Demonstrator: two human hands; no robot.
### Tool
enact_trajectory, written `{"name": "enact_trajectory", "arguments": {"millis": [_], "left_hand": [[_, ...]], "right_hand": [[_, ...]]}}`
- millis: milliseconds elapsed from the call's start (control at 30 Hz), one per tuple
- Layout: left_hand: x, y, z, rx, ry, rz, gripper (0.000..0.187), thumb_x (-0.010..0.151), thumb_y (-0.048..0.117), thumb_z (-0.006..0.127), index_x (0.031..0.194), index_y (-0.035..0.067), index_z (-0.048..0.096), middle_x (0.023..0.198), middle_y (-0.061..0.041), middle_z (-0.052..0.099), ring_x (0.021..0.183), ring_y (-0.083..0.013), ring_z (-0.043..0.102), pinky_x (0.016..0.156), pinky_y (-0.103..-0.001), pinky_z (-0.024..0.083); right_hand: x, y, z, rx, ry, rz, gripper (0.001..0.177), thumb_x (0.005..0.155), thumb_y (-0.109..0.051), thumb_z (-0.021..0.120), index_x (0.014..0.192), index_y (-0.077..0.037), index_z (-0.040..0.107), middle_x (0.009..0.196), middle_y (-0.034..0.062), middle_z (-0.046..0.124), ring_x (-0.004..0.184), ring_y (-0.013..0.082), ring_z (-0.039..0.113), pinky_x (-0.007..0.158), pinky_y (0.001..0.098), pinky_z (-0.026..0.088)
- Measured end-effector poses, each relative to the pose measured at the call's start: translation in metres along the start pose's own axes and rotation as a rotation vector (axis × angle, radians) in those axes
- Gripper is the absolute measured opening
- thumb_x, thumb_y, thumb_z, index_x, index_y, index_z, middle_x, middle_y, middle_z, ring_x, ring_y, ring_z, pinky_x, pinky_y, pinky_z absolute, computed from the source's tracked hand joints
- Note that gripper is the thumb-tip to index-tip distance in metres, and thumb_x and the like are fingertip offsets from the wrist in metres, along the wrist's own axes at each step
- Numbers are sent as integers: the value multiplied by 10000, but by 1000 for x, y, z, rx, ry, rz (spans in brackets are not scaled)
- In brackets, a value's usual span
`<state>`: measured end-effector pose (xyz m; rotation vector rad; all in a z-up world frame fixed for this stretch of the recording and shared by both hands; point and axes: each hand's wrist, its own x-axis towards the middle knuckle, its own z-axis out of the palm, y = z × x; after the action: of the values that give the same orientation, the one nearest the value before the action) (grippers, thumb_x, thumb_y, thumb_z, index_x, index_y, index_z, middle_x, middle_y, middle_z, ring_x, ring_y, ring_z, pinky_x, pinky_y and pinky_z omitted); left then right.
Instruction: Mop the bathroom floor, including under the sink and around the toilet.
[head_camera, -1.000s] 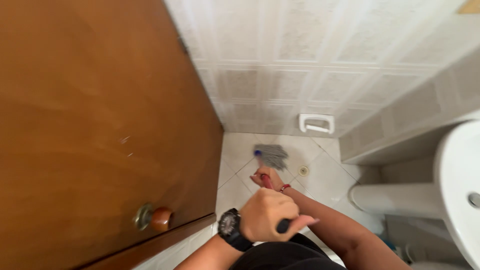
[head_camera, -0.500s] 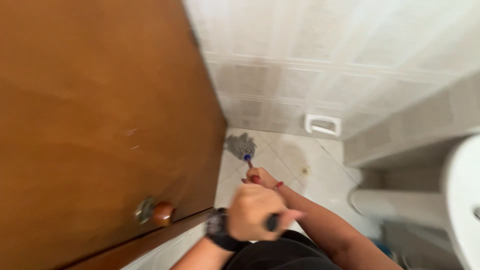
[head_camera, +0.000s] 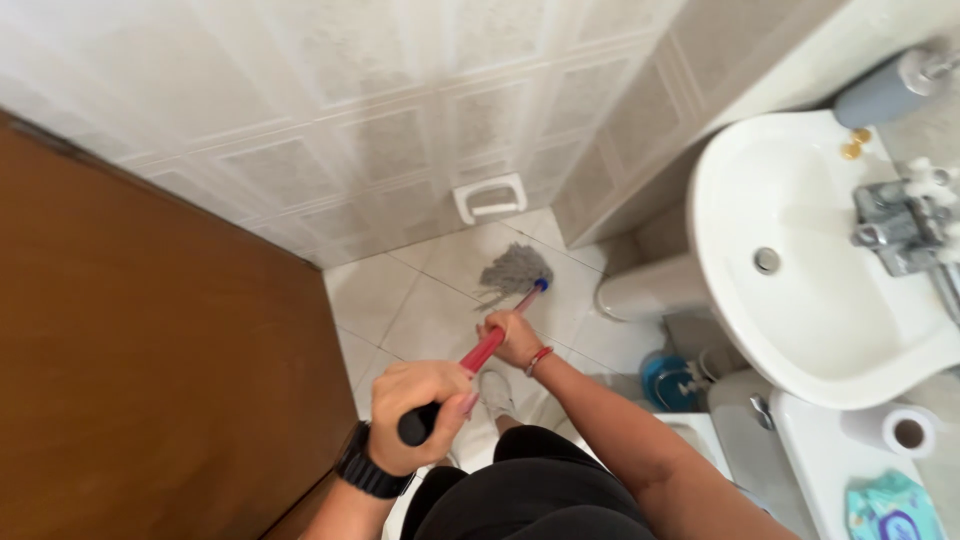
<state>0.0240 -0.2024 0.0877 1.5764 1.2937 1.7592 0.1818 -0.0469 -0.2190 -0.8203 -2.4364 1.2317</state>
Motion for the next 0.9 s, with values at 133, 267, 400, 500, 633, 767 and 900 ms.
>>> {"name": "enact_trajectory", "arguments": {"millis": [133,267,400,500,633,767,900], "left_hand": [[0,-37,47,-70,-55,-158,150,912,-34,665,775,9,623,733,-76,674,662,-217,688,889,-383,627],[5,-73,92,-147,-132,-301,127,933,-1,663,806,9,658,735,-96,665,657,-243,662,837,-362,594],[-1,-84,119,-111,-288,-267,184,921,59,740,781,14,628,715,-118,621,652,-286,599,822,-361,548],[-9,-71,110,-91,-293,-246,236,933,73,749,753,21,606,701,-109,606,638,-286,576,773,-352,553],[-17,-22,70,-78,-247,-196,178,949,56,709,788,18,644,727,-105,637,657,-270,615,644,-338,502],[-37,54,11,-5,-172,-301,163,939,45,694,785,2,660,693,-106,638,583,-223,619,568,-310,474],[-77,130,-39,149,-61,-359,201,914,35,705,727,3,639,610,-98,599,498,-197,591,495,-310,429]], "right_hand": [[-12,68,-43,-78,88,45,279,841,-167,724,649,-43,565,694,185,606,685,380,615,649,470,500],[-32,144,-80,-131,84,155,254,861,-167,737,694,-39,595,773,200,619,734,389,613,675,478,500],[-55,177,-96,-176,122,232,315,810,-199,792,675,-12,576,753,204,608,739,392,601,698,476,490],[-56,162,-91,-221,184,163,308,769,-207,818,665,-19,596,757,194,623,749,402,597,683,480,484],[-48,98,-70,-206,-5,116,362,779,-265,823,655,-10,598,733,200,614,709,390,610,668,463,498],[-44,-8,-16,-155,-168,65,385,785,-322,835,647,-26,630,663,198,616,652,375,622,611,457,490],[-58,-91,68,128,-390,-103,496,864,-334,795,570,-20,547,541,190,520,497,288,480,524,410,447]]}}
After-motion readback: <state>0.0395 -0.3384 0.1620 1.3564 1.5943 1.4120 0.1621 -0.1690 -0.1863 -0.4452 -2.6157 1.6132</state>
